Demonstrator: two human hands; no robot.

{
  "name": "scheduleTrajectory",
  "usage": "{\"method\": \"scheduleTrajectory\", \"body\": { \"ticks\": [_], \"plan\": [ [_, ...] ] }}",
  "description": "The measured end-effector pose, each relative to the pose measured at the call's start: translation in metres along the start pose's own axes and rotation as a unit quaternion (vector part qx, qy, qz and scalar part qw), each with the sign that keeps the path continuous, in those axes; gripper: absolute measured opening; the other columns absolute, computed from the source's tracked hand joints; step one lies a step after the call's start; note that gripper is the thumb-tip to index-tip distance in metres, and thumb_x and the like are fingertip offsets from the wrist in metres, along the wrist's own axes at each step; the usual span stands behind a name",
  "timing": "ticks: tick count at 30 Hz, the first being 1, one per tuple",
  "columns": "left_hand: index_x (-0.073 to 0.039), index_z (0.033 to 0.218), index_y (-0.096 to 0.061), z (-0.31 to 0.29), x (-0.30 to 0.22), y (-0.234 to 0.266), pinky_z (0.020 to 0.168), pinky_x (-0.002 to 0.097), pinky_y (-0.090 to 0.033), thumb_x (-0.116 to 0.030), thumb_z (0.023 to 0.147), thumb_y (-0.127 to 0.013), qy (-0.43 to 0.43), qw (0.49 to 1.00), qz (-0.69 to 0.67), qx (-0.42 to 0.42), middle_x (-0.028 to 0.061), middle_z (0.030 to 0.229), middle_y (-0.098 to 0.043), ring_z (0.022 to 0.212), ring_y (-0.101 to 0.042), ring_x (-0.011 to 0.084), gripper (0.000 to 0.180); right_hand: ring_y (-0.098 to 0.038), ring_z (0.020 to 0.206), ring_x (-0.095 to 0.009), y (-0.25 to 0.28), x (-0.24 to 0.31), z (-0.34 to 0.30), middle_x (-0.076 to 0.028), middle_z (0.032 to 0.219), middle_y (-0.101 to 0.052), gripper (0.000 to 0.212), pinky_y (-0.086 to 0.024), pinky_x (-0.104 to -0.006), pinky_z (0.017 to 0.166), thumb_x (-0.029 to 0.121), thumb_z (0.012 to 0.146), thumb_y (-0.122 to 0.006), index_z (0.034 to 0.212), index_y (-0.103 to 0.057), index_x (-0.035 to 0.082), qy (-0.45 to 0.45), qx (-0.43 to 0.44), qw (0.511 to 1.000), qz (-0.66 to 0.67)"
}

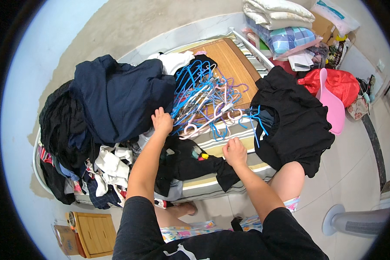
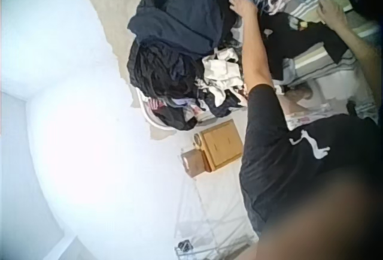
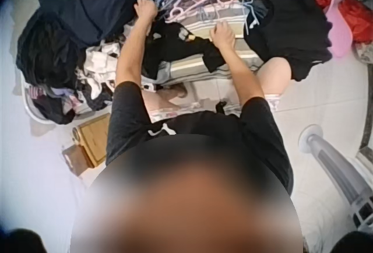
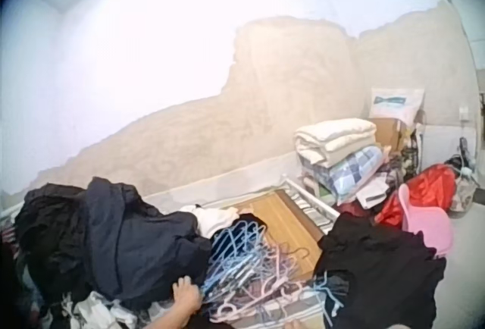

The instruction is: The person sits on a bed and hangs various garments onto plastic hangers. They pick up shirts and pants from a pile, place them on hangers, and set the hung items aside. The person handles multiple clothing items one at a time.

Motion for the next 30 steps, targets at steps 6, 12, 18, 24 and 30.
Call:
{"method": "scheduleTrajectory", "body": {
  "ticks": [6, 12, 18, 24, 30],
  "plan": [
    [-0.005, 0.088, -0.067, -0.001, 0.016, 0.03, 0.082, 0.0459, -0.048, -0.027, 0.088, -0.066, -0.011, 0.987, -0.064, -0.148, 0.0133, 0.098, -0.06, 0.1, -0.056, 0.0326, 0.022, -0.061, 0.077, -0.033, 0.002, 0.003, -0.001, -0.011, 0.084, -0.053, 0.013, -0.051, -0.0477, 0.063, 0.017, 0.08, -0.066, 0.08, -0.055, 0.01, 0.011, -0.026, 1.0, 0.006],
    [-0.009, 0.073, -0.059, -0.004, -0.03, 0.106, 0.071, 0.0449, -0.042, -0.027, 0.083, -0.072, -0.106, 0.937, -0.129, -0.307, 0.0101, 0.07, -0.059, 0.078, -0.059, 0.0311, 0.025, -0.061, 0.076, -0.034, 0.006, 0.004, 0.001, -0.011, 0.084, -0.054, 0.013, -0.051, -0.0483, 0.062, 0.017, 0.08, -0.065, 0.08, -0.055, 0.009, 0.01, -0.031, 0.999, 0.002],
    [-0.008, 0.069, -0.056, -0.044, -0.147, 0.17, 0.076, 0.0452, -0.045, -0.028, 0.083, -0.072, -0.315, 0.884, -0.176, -0.297, 0.0144, 0.067, -0.061, 0.071, -0.06, 0.0339, 0.029, -0.061, 0.077, -0.034, 0.004, 0.0, 0.001, -0.011, 0.085, -0.054, 0.013, -0.051, -0.0486, 0.062, 0.017, 0.08, -0.065, 0.081, -0.054, 0.009, 0.008, -0.024, 1.0, -0.003],
    [-0.007, 0.08, -0.056, -0.045, -0.154, 0.103, 0.052, 0.047, -0.05, -0.034, 0.095, -0.061, -0.237, 0.946, -0.163, -0.15, 0.0151, 0.058, -0.062, 0.056, -0.064, 0.036, 0.031, -0.062, 0.08, -0.033, 0.001, 0.001, 0.001, -0.012, 0.086, -0.054, 0.014, -0.053, -0.0474, 0.065, 0.018, 0.08, -0.066, 0.082, -0.057, 0.007, -0.008, 0.004, 1.0, 0.006],
    [-0.007, 0.077, -0.055, -0.028, -0.123, 0.112, 0.054, 0.0497, -0.051, -0.031, 0.096, -0.059, -0.104, 0.96, -0.181, -0.185, 0.0196, 0.063, -0.063, 0.059, -0.064, 0.0409, 0.031, -0.061, 0.079, -0.033, 0.003, 0.002, 0.002, -0.012, 0.086, -0.053, 0.014, -0.053, -0.0472, 0.065, 0.018, 0.08, -0.065, 0.083, -0.057, 0.007, 0.008, -0.006, 1.0, 0.008]
  ]
}}
Point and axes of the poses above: each hand's wrist, its own z-axis towards the middle knuckle, its own y-axis out of the back of the hand, x = y × z, the point moved 9 cm from there along z, towards the middle knuckle
